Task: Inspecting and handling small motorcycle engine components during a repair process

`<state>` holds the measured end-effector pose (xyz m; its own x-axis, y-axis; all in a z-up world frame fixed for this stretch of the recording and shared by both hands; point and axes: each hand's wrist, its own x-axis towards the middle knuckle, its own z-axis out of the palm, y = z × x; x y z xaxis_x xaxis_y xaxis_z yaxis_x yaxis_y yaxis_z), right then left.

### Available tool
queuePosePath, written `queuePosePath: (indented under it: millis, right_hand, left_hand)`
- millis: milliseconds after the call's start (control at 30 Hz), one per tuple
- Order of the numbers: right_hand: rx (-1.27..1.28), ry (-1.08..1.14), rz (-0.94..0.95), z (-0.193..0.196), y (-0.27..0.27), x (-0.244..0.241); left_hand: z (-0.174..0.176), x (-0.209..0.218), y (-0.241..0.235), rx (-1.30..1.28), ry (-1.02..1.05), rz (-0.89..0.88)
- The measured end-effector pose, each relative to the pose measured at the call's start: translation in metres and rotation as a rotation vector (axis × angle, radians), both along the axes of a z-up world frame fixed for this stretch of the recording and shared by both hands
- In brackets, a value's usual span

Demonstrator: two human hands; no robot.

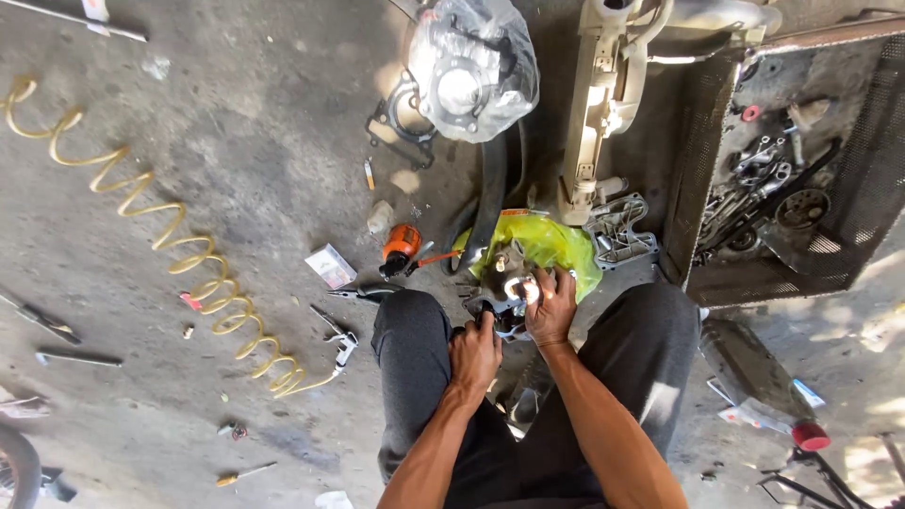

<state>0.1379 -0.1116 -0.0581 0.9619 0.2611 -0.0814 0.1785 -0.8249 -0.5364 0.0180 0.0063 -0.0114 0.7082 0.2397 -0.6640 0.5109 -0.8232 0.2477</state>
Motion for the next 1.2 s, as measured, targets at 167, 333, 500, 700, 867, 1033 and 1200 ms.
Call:
queuePosePath:
  millis: [167, 333, 500, 700, 867, 1033, 1200]
  right_hand:
    - [0.067, 0.043, -0.007, 0.002, 0.002, 0.002]
    - [0.032, 0.006, -0.003, 0.009, 0.002, 0.002]
    - [-0.002, 0.018, 0.012, -0.001, 0.001, -0.002]
    - [0.026, 0.053, -0.067, 0.007, 0.009, -0.002]
    - [0.034, 0.001, -0.109, 0.018, 0.011, -0.011]
    - [-0.037, -0.035, -0.123, 0.01, 0.013, -0.022]
    - [-0.093, -0.083, -0.163, 0.006, 0.015, -0.02]
  left_hand:
    - [0.027, 0.026, 0.012, -0.016, -0.047, -0.004]
    - [0.023, 0.02, 0.009, -0.035, 0.01, 0.032]
    - [0.022, 0.03, 0.014, -0.055, 0.055, 0.038]
    - [0.022, 0.04, 0.018, -0.188, 0.004, 0.358]
    - [-0.035, 0.004, 0.029, -0.217, 0.098, 0.814]
    - [-0.061, -0.008, 0.029, -0.279, 0.029, 0.828]
    - [-0.002, -0.01, 0.043, -0.488, -0.132, 0.899]
